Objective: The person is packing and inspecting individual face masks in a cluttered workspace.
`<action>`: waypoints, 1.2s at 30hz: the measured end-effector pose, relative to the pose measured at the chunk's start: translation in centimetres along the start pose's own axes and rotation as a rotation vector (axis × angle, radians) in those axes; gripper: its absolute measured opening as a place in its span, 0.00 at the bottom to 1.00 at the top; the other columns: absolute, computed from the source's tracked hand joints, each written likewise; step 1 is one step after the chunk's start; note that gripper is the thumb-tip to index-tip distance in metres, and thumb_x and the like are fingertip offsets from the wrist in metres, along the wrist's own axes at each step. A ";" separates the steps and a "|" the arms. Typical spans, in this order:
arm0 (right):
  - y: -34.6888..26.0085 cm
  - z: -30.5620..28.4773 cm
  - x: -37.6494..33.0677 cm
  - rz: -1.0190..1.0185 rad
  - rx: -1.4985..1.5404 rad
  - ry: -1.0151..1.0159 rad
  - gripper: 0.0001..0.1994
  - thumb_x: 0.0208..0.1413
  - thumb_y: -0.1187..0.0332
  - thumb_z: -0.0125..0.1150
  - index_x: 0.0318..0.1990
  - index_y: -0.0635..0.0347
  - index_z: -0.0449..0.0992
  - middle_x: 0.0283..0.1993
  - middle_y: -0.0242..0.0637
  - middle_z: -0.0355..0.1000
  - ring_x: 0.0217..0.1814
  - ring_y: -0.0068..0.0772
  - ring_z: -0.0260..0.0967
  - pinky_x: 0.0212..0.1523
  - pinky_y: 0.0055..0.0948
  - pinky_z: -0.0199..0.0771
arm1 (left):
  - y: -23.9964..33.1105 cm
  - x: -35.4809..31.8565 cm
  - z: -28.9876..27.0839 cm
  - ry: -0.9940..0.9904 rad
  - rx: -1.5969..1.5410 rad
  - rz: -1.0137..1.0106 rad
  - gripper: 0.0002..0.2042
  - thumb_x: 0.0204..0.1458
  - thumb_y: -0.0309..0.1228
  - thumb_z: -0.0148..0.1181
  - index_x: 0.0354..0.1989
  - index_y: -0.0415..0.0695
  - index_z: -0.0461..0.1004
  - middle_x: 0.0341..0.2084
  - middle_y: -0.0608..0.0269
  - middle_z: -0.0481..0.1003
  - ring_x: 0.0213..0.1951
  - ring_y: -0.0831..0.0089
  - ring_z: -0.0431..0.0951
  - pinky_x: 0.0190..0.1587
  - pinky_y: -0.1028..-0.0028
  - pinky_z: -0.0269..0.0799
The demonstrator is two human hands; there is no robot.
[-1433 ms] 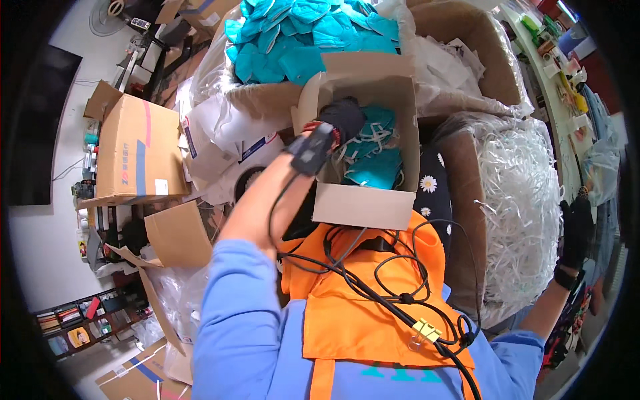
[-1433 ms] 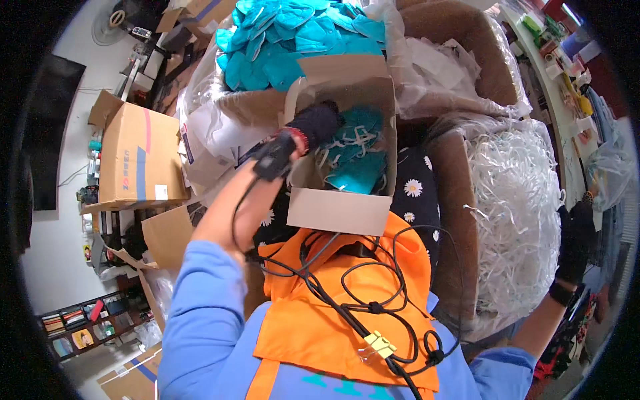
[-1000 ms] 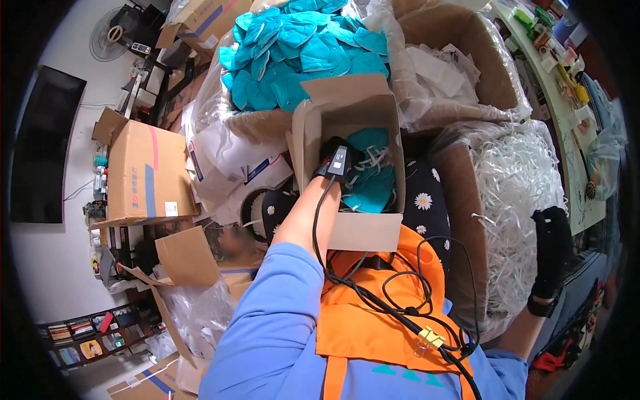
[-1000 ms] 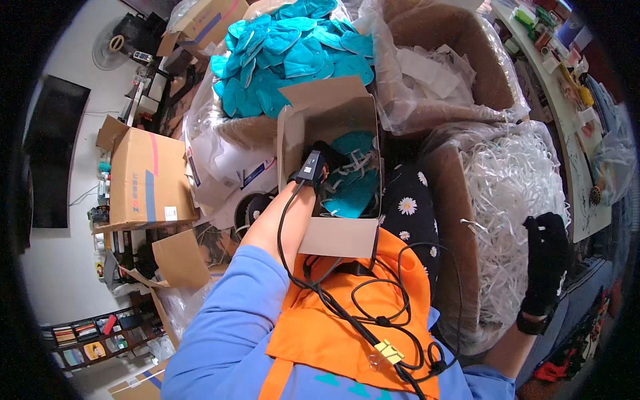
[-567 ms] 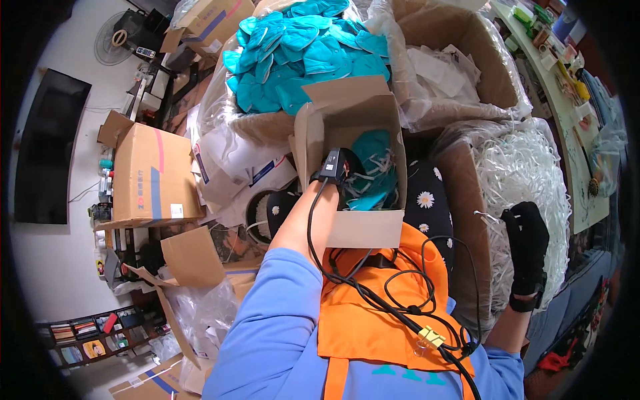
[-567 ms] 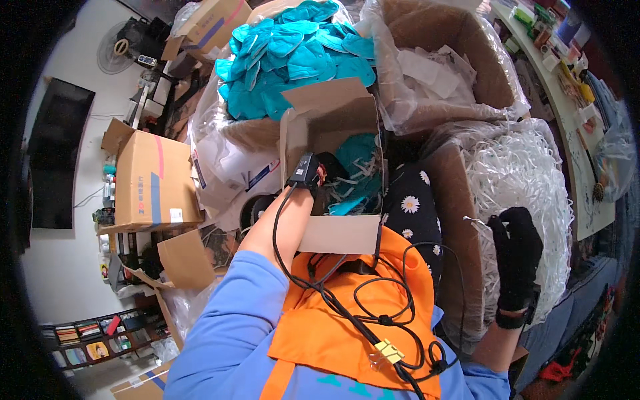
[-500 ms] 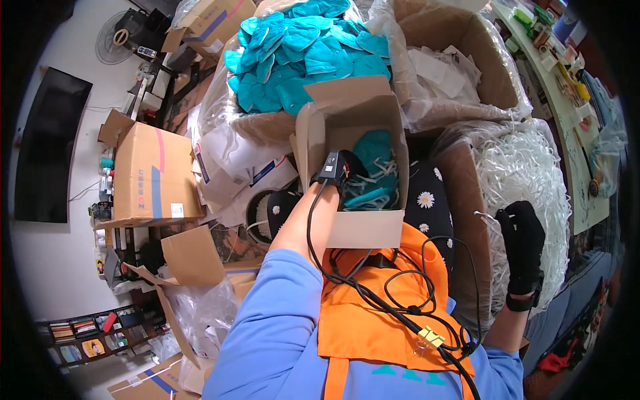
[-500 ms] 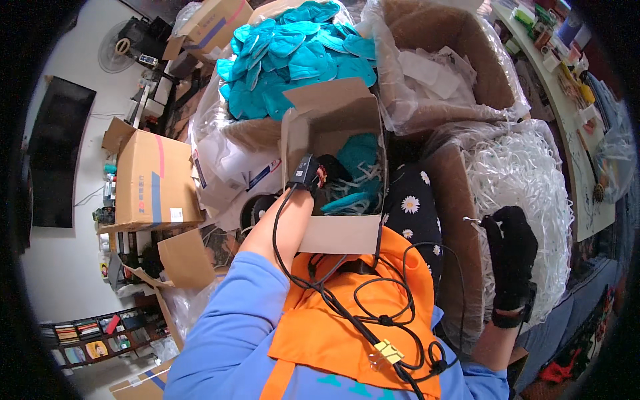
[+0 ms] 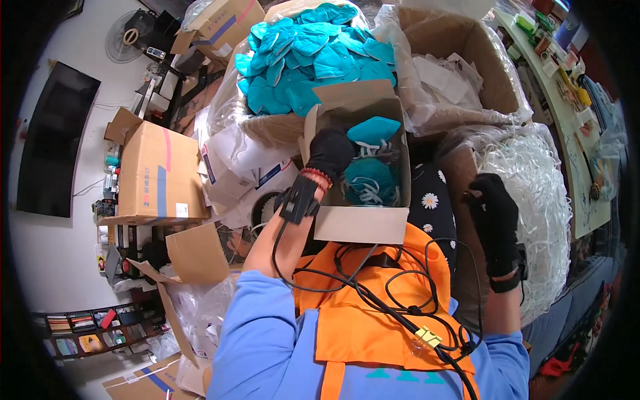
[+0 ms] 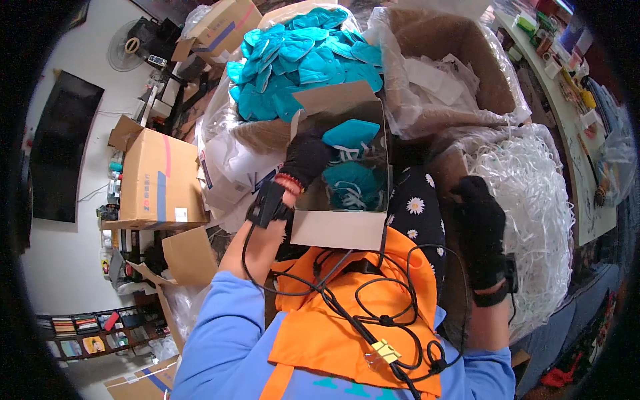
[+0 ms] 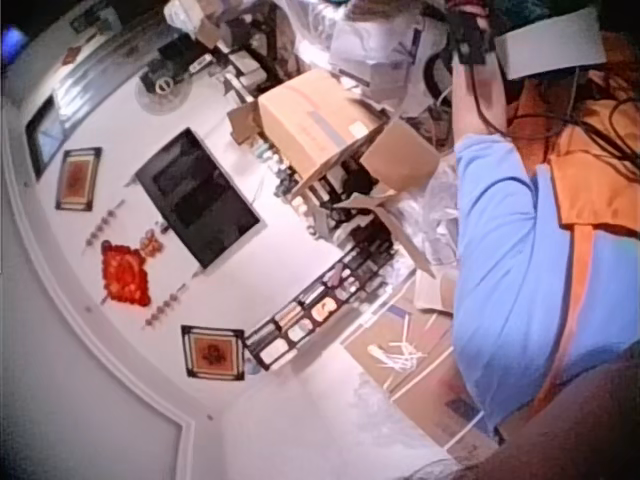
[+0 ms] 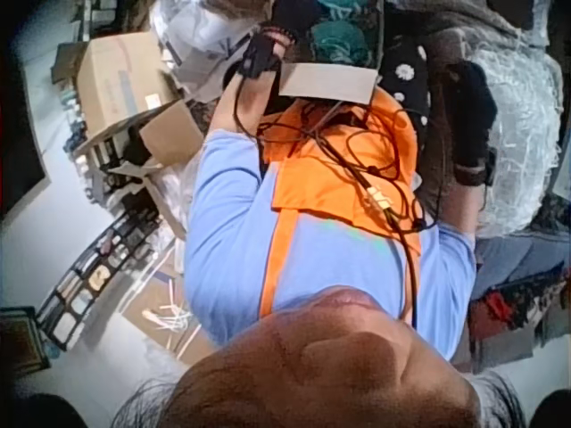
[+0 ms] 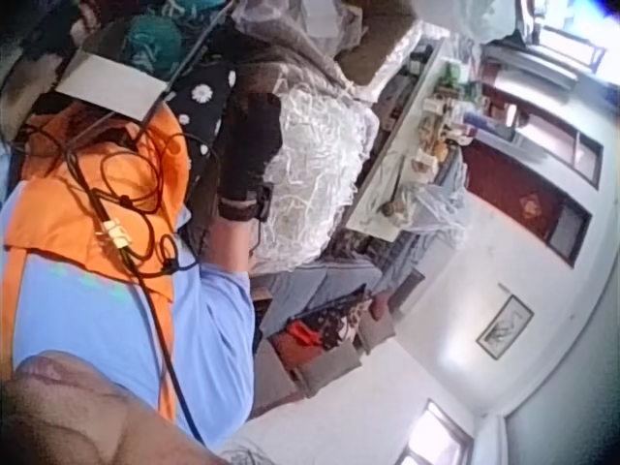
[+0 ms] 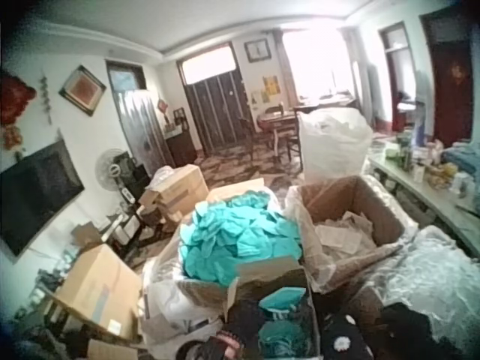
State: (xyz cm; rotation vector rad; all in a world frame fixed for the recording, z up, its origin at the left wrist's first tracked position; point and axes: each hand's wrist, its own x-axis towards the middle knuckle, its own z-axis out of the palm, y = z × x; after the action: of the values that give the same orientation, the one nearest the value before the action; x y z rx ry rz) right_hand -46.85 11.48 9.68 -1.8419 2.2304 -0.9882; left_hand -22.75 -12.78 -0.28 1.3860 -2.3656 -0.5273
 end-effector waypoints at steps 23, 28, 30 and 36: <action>-2.2 11.6 5.1 0.492 1.076 -0.184 0.15 0.54 0.68 0.56 0.48 0.63 0.72 0.34 0.32 0.73 0.28 0.21 0.68 0.28 0.22 0.69 | -1.4 -7.4 -10.4 0.038 -0.947 0.102 0.11 0.55 0.31 0.50 0.44 0.40 0.70 0.39 0.64 0.73 0.39 0.75 0.72 0.47 0.76 0.66; -3.2 11.6 4.9 0.368 0.943 -0.263 0.15 0.54 0.72 0.55 0.49 0.64 0.72 0.37 0.34 0.74 0.34 0.23 0.70 0.36 0.22 0.69 | -1.0 -7.1 -9.8 -0.011 -1.175 0.046 0.13 0.55 0.28 0.51 0.49 0.40 0.67 0.44 0.62 0.71 0.44 0.74 0.71 0.50 0.75 0.66; -3.2 11.7 4.6 0.291 0.850 -0.235 0.14 0.55 0.72 0.55 0.49 0.64 0.72 0.38 0.35 0.74 0.36 0.24 0.70 0.38 0.23 0.69 | -1.0 -6.5 -10.4 -0.034 -1.224 0.040 0.16 0.55 0.26 0.51 0.53 0.39 0.65 0.49 0.58 0.69 0.49 0.71 0.70 0.53 0.74 0.65; -2.0 12.9 4.2 0.231 0.877 -0.123 0.12 0.54 0.73 0.56 0.46 0.64 0.72 0.39 0.37 0.75 0.41 0.25 0.69 0.41 0.26 0.70 | -2.0 -7.9 -13.1 -0.031 -0.660 0.194 0.23 0.47 0.23 0.54 0.54 0.37 0.63 0.51 0.53 0.68 0.54 0.62 0.68 0.58 0.68 0.62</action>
State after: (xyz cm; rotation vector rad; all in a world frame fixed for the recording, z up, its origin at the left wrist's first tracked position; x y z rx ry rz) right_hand -40.51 2.11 1.97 -1.1788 1.4912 -1.4301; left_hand -11.38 -8.54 9.26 0.8422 -2.0289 -1.1421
